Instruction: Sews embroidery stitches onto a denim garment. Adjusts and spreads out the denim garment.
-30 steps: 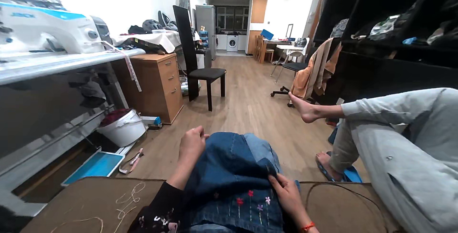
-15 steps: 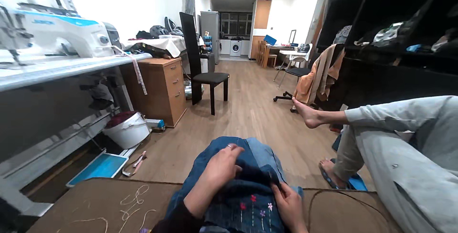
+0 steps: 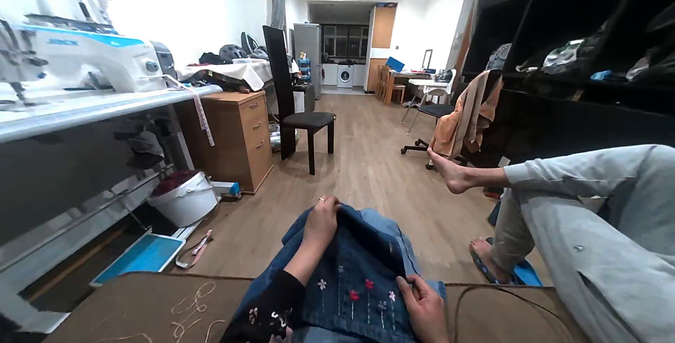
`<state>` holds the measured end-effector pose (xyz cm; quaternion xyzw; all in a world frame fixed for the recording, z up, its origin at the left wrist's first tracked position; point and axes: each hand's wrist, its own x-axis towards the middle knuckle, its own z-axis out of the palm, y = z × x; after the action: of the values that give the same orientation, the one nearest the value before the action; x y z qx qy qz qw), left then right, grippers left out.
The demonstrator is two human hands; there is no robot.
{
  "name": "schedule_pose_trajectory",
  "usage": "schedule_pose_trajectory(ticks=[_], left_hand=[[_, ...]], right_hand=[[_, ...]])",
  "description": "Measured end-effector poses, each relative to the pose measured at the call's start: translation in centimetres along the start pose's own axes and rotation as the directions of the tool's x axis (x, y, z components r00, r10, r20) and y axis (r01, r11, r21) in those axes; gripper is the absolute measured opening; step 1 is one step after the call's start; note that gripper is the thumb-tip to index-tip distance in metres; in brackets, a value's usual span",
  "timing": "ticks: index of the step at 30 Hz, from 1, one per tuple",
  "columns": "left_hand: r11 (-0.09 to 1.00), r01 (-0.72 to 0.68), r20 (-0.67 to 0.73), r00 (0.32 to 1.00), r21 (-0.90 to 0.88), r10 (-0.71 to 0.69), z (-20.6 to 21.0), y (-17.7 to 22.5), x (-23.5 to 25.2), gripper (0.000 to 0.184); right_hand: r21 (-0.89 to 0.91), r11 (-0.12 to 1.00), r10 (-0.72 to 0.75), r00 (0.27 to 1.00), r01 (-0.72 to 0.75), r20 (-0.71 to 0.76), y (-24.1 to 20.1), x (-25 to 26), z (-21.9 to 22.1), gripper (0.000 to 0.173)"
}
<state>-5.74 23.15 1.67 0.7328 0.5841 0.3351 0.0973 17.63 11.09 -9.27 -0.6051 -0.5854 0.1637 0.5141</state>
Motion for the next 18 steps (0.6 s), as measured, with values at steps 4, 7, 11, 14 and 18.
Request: schedule_pose_trajectory(ticks=[4, 7, 11, 14, 18], left_hand=[[0.957, -0.290, -0.016, 0.957, 0.029, 0.291, 3.4, -1.1, -3.9, 0.040], [0.913, -0.393, 0.141, 0.915, 0.112, 0.377, 4.8, -2.9, -7.2, 0.045], [0.983, -0.085, 0.328, 0.944, 0.165, 0.027, 3.3, -4.4, -7.9, 0.060], [0.998, -0.023, 0.221, 0.975, -0.056, 0.035, 2.9, -6.4, -8.2, 0.055], [0.881, -0.047, 0.088, 0.991, -0.471, 0.100, 2.8, -9.2, -10.3, 0.073]], right_hand=[[0.026, 0.993, 0.116, 0.992, -0.117, 0.038, 0.2, 0.7, -0.3, 0.027], [0.064, 0.981, 0.180, 0.982, -0.183, 0.048, 0.9, 1.1, -0.4, 0.028], [-0.008, 0.984, 0.175, 0.983, -0.175, 0.051, 0.8, 1.2, -0.4, 0.030], [-0.054, 0.990, 0.132, 0.991, -0.131, 0.032, 0.4, 1.0, -0.3, 0.032], [-0.019, 0.992, 0.127, 0.992, -0.127, 0.004, 0.2, 0.9, -0.4, 0.037]])
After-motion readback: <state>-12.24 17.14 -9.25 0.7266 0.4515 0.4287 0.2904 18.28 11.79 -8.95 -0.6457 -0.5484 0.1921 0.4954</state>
